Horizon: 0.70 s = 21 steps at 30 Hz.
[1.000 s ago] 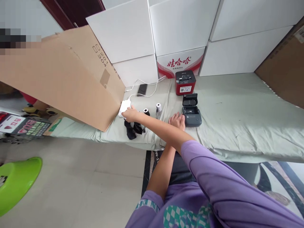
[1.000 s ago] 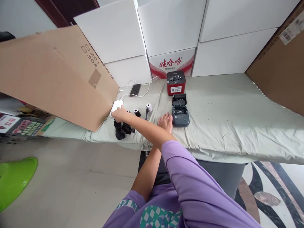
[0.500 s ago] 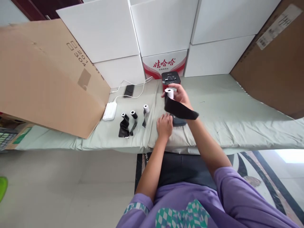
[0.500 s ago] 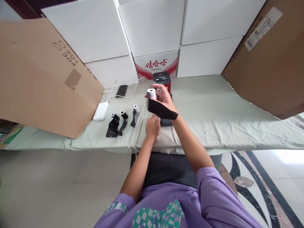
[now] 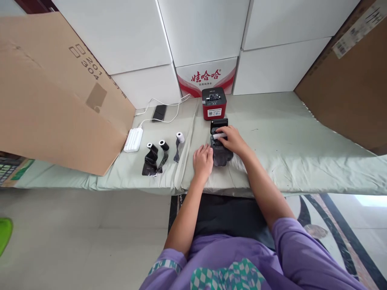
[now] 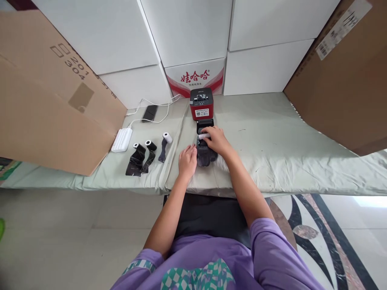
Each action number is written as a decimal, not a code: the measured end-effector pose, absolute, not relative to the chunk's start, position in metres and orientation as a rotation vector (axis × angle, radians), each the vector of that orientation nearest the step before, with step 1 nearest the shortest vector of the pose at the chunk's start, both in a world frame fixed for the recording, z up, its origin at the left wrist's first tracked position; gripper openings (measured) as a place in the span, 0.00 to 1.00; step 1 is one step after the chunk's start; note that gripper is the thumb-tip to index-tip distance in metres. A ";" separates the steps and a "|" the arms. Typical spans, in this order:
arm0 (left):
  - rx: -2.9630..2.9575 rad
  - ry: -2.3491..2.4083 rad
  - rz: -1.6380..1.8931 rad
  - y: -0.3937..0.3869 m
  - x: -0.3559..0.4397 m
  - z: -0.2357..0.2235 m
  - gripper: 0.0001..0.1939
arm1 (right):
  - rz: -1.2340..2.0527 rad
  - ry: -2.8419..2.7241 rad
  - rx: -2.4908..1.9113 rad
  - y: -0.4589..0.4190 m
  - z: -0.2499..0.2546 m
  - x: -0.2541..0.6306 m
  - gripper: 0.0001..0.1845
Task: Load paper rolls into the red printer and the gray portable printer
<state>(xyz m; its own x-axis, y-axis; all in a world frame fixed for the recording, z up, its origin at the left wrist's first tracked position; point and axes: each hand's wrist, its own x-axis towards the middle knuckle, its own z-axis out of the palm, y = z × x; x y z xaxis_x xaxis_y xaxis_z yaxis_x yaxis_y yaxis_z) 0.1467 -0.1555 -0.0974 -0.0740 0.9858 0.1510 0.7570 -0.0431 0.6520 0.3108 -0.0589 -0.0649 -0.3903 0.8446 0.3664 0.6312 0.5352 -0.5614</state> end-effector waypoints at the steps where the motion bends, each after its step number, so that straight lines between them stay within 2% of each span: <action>1: 1.843 1.876 0.859 -0.156 0.147 -0.097 0.29 | 0.450 -2.125 -1.203 -0.059 -0.066 0.310 0.17; 5: 1.841 1.890 0.846 -0.156 0.147 -0.096 0.29 | 0.477 -2.105 -1.312 -0.061 -0.068 0.307 0.04; 6: 1.841 1.894 0.842 -0.155 0.147 -0.096 0.29 | 0.468 -2.110 -1.325 -0.061 -0.069 0.305 0.03; 10: 1.851 1.899 0.844 -0.155 0.146 -0.098 0.29 | 0.336 -1.927 -1.297 -0.056 -0.069 0.302 0.09; 14: 1.861 1.874 0.902 -0.155 0.145 -0.101 0.30 | 0.448 -1.723 -1.196 -0.046 -0.068 0.306 0.26; 15: 1.863 1.873 0.916 -0.155 0.145 -0.101 0.31 | 0.532 -1.705 -1.160 -0.045 -0.068 0.308 0.26; 19: 1.869 1.877 0.930 -0.155 0.144 -0.102 0.31 | 0.733 -1.696 -1.136 -0.052 -0.072 0.320 0.16; 21: 1.871 1.878 0.920 -0.156 0.144 -0.102 0.31 | 0.824 -1.740 -1.187 -0.057 -0.074 0.326 0.16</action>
<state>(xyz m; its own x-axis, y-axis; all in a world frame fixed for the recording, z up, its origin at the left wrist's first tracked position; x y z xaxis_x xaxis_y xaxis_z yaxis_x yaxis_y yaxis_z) 0.1442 -0.1559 -0.1017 -0.0797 0.9756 0.2048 0.7595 -0.0737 0.6464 0.3264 -0.0568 -0.0735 -0.1866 0.9418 0.2798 0.3803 0.3318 -0.8633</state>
